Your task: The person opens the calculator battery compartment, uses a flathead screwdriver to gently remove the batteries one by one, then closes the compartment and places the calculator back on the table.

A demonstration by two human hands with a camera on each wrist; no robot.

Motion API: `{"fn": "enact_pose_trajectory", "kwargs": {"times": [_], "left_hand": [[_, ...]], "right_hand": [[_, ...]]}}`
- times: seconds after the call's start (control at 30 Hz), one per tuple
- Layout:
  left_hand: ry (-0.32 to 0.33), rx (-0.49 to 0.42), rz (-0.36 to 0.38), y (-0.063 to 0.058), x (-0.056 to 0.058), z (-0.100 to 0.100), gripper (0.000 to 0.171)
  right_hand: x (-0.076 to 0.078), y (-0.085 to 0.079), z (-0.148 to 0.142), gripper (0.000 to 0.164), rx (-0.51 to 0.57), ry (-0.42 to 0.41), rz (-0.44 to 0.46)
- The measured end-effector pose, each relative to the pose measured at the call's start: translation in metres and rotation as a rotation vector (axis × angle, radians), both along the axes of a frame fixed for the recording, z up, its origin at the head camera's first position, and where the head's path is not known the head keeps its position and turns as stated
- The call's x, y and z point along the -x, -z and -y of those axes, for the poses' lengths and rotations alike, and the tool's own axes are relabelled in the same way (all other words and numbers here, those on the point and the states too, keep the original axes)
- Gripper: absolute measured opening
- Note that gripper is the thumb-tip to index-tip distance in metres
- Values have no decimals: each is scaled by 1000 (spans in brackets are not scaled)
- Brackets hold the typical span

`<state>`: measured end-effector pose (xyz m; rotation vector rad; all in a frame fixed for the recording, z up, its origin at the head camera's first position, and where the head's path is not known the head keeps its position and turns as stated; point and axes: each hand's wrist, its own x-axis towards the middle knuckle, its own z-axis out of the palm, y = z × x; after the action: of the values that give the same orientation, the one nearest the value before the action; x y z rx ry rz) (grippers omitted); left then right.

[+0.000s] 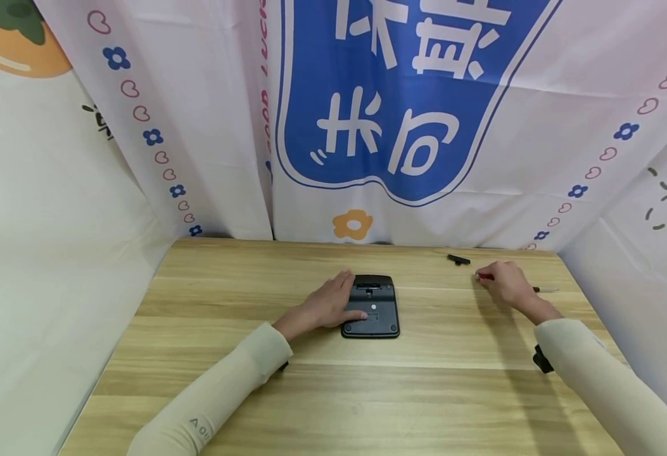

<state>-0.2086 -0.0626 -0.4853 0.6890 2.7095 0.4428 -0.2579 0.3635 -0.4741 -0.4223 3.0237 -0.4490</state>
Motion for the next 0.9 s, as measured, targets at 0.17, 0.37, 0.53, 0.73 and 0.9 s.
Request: {"fn": "enact_pose_trajectory", "kwargs": {"times": [0.17,0.37,0.53,0.73,0.9], "left_hand": [[0,-4,0,1,0,0,97],[2,-6,-11,2,0,0,97],[5,-6,-12,2,0,1,97],[8,-9,-11,2,0,1,98],[2,-15,-7,2,0,1,98]], "right_hand": [[0,2,-2,24,-20,-24,-15],[-1,7,-3,20,-40,-66,-83],[-2,12,-4,18,-52,-91,-125],[-3,13,-4,18,-42,-86,-125],[-4,13,-3,18,-42,-95,-129]]}}
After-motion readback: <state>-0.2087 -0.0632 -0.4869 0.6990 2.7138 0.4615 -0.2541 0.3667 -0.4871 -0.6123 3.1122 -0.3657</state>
